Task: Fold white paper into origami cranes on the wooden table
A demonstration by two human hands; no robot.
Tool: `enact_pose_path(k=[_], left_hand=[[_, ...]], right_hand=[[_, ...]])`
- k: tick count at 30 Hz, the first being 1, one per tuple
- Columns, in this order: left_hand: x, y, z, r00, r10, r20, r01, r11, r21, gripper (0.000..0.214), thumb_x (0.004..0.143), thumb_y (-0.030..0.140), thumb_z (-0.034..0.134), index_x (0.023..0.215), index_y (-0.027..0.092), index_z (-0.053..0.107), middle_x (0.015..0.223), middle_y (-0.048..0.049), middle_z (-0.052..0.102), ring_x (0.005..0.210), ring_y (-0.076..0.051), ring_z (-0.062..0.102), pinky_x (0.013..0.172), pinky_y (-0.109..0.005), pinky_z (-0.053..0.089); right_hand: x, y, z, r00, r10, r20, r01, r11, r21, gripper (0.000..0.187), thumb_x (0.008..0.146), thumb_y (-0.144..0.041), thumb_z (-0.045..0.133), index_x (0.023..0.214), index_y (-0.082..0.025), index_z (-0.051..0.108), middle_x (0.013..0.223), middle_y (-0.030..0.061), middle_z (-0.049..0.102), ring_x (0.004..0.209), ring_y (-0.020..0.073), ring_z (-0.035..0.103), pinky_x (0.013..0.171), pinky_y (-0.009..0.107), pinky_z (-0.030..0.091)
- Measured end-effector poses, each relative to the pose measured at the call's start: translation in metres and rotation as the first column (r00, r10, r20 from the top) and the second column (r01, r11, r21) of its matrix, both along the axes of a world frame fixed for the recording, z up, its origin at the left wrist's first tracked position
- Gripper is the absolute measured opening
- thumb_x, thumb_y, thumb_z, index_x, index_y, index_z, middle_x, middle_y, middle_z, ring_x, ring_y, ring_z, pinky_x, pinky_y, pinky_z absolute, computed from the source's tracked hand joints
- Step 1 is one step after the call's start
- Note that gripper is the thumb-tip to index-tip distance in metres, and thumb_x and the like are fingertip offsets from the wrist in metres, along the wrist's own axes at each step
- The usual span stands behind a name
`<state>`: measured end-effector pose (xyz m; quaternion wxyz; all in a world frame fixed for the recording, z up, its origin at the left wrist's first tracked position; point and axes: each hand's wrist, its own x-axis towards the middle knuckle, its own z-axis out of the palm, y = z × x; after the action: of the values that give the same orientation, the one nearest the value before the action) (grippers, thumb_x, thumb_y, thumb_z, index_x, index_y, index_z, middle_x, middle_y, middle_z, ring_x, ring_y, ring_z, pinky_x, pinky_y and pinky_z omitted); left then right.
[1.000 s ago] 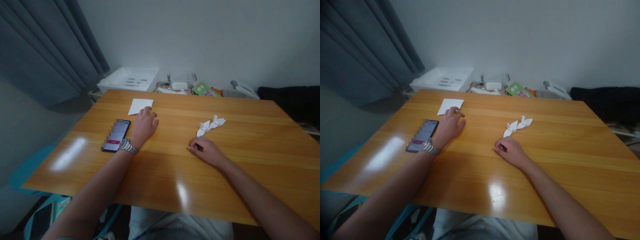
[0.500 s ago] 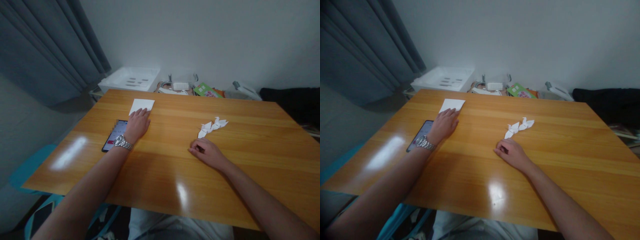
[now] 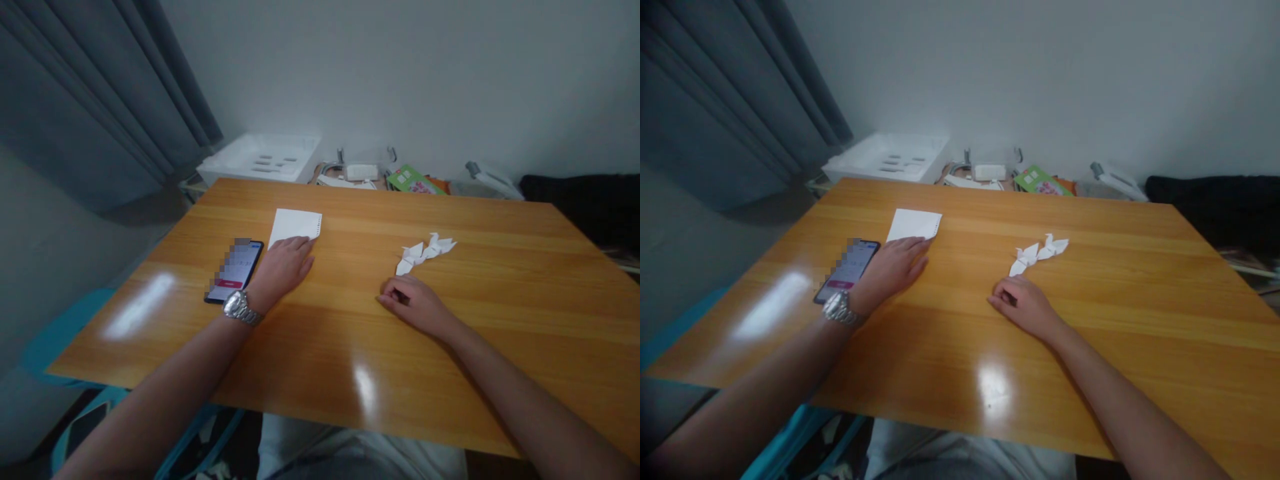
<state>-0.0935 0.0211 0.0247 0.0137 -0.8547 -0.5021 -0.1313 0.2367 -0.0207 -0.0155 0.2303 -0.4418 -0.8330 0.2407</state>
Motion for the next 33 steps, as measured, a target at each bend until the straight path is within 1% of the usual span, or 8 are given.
enact_pose_path(k=[2,6,10,13,16,21,28,33], left_hand=[[0.003,-0.003,-0.001,0.999,-0.029,0.014,0.03,0.999,-0.02,0.035,0.103,0.031,0.044,0.131,0.018,0.06,0.137,-0.0132,0.062,0.127,-0.029,0.057,0.109,-0.044,0.043],[0.006,-0.003,0.002,0.995,-0.036,0.093,0.04,0.999,-0.036,0.024,0.103,0.031,0.043,0.111,0.019,0.063,0.119,-0.0111,0.067,0.111,-0.027,0.063,0.099,-0.041,0.049],[0.002,0.008,0.003,0.987,-0.011,0.158,0.011,1.0,0.007,0.025,0.102,0.029,0.044,0.118,0.019,0.06,0.119,-0.0111,0.067,0.111,-0.026,0.062,0.099,-0.042,0.048],[-0.004,0.021,-0.004,0.988,-0.029,0.151,0.029,1.0,0.003,0.031,0.099,0.032,0.052,0.127,0.019,0.059,0.134,-0.0124,0.062,0.124,-0.027,0.057,0.109,-0.044,0.043],[-0.012,0.034,-0.016,0.996,-0.004,0.09,0.005,1.0,-0.018,0.044,0.095,0.042,0.06,0.133,0.019,0.06,0.147,-0.0139,0.055,0.138,-0.032,0.047,0.116,-0.052,0.035],[-0.018,0.048,-0.025,0.992,-0.015,0.123,0.023,0.998,-0.066,0.044,0.097,0.042,0.058,0.134,0.018,0.062,0.141,-0.0124,0.061,0.132,-0.027,0.055,0.114,-0.044,0.041],[-0.017,0.05,-0.019,0.983,-0.025,0.184,0.045,0.993,-0.106,0.044,0.102,0.045,0.044,0.126,0.017,0.069,0.137,-0.012,0.065,0.13,-0.026,0.057,0.114,-0.042,0.042],[-0.013,0.045,-0.011,0.962,0.075,0.263,-0.034,0.987,-0.156,0.039,0.104,0.043,0.039,0.121,0.018,0.065,0.113,-0.011,0.073,0.101,-0.026,0.068,0.095,-0.04,0.051]], right_hand=[[0.0,0.0,0.0,1.0,0.001,-0.002,-0.001,1.0,0.003,0.025,0.098,-0.04,0.059,0.08,-0.022,0.059,0.075,0.0016,0.062,0.075,0.0192,0.056,0.071,0.032,0.041],[-0.001,0.0,0.0,1.0,-0.001,-0.005,0.001,1.0,0.011,0.025,0.098,-0.039,0.059,0.08,-0.022,0.059,0.075,0.002,0.062,0.075,0.0194,0.056,0.071,0.033,0.041],[0.0,0.0,0.0,1.0,0.004,-0.006,-0.004,1.0,0.015,0.024,0.098,-0.038,0.059,0.081,-0.022,0.059,0.076,0.002,0.062,0.076,0.0194,0.055,0.07,0.033,0.041],[0.0,0.0,0.001,1.0,0.012,-0.006,-0.012,1.0,0.016,0.024,0.099,-0.039,0.058,0.081,-0.022,0.059,0.076,0.0019,0.062,0.076,0.0194,0.055,0.07,0.033,0.041],[-0.001,0.0,0.002,1.0,0.01,-0.009,-0.01,1.0,0.019,0.026,0.099,-0.04,0.057,0.08,-0.023,0.058,0.075,0.0021,0.061,0.076,0.0196,0.055,0.07,0.033,0.041],[-0.001,0.0,0.002,1.0,0.013,-0.008,-0.013,1.0,0.016,0.026,0.099,-0.04,0.057,0.081,-0.023,0.058,0.075,0.0018,0.061,0.075,0.0193,0.055,0.07,0.033,0.041],[0.0,0.001,-0.001,1.0,0.014,-0.011,-0.014,1.0,0.025,0.026,0.099,-0.04,0.057,0.08,-0.023,0.058,0.076,0.0024,0.062,0.076,0.0198,0.056,0.07,0.033,0.041],[0.001,0.001,-0.001,1.0,0.015,-0.009,-0.015,0.999,0.03,0.025,0.099,-0.04,0.057,0.081,-0.023,0.059,0.076,0.0022,0.062,0.076,0.0196,0.056,0.071,0.033,0.042]])
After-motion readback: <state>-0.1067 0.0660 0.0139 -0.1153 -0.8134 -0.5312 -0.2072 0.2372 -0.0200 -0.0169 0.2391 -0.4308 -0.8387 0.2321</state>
